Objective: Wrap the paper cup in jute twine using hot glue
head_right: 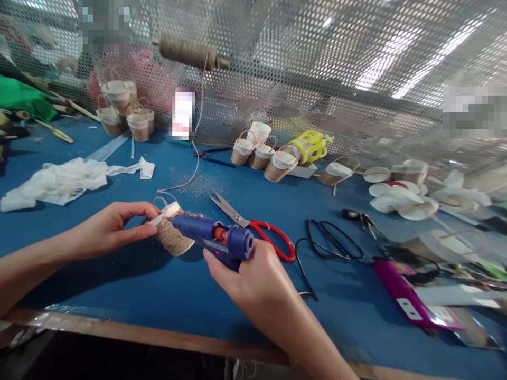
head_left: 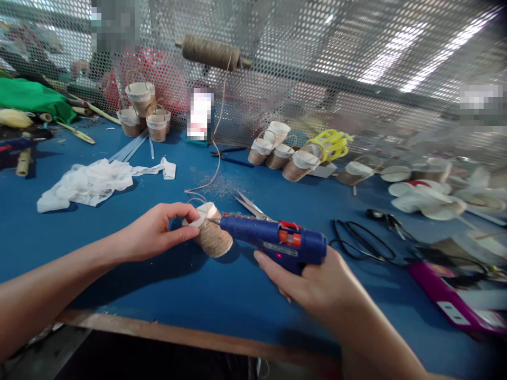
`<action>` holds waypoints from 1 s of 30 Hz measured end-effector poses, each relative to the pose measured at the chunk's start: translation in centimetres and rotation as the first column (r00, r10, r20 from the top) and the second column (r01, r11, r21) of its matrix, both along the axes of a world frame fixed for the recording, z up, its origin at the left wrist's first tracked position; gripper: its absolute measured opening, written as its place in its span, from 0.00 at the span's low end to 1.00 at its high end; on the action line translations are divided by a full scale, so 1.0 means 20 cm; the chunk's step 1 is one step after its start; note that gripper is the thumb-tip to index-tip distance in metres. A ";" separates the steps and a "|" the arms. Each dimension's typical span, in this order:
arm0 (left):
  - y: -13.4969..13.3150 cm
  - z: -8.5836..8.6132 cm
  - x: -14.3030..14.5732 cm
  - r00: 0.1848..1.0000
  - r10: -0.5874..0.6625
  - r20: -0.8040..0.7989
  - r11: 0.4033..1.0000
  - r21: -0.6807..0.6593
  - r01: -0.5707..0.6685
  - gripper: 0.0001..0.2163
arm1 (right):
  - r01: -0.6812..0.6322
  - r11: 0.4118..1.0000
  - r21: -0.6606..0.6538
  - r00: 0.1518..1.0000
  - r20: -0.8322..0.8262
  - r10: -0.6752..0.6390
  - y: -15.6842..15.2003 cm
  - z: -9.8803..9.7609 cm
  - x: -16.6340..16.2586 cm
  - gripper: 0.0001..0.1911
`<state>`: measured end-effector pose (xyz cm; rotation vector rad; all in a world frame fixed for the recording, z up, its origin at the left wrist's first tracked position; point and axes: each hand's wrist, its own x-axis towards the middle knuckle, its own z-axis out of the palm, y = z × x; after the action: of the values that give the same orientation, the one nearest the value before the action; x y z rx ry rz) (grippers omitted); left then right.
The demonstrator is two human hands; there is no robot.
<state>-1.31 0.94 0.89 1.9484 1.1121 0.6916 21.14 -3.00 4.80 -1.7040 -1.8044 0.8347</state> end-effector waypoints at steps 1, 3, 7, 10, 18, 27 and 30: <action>0.00 0.00 0.00 1.000 0.000 -0.004 1.000 -0.001 0.000 0.08 | 0.006 1.000 0.002 1.000 0.012 -0.006 0.00 0.00 0.00 0.11; 0.00 0.00 -0.01 1.000 -0.009 -0.012 1.000 0.000 0.009 0.09 | 0.014 1.000 -0.005 1.000 0.026 -0.014 0.01 0.01 0.01 0.13; 0.01 0.00 -0.01 0.999 -0.028 -0.028 1.000 0.008 0.028 0.09 | 0.011 0.997 -0.081 1.000 0.015 -0.010 0.03 0.01 0.03 0.15; 0.01 0.00 -0.02 0.999 -0.013 -0.050 1.000 0.012 0.013 0.09 | 0.006 0.993 -0.121 1.000 0.015 -0.004 0.04 0.00 0.05 0.16; 0.02 -0.01 -0.04 0.997 -0.041 -0.061 0.999 0.008 0.041 0.08 | -0.011 0.993 -0.115 1.000 -0.004 0.010 0.04 -0.01 0.05 0.13; 0.03 -0.01 -0.05 0.995 -0.079 -0.056 0.997 -0.021 0.078 0.09 | -0.016 0.988 -0.157 0.999 0.047 0.024 0.08 0.02 0.06 0.21; 0.03 -0.01 -0.05 0.995 -0.078 -0.054 0.997 -0.017 0.078 0.08 | -0.026 0.987 -0.157 0.999 0.042 0.033 0.07 0.02 0.06 0.22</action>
<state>-2.34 1.58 0.68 1.9972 1.0647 0.5902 22.40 -1.51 5.20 -1.8095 -1.8399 0.9816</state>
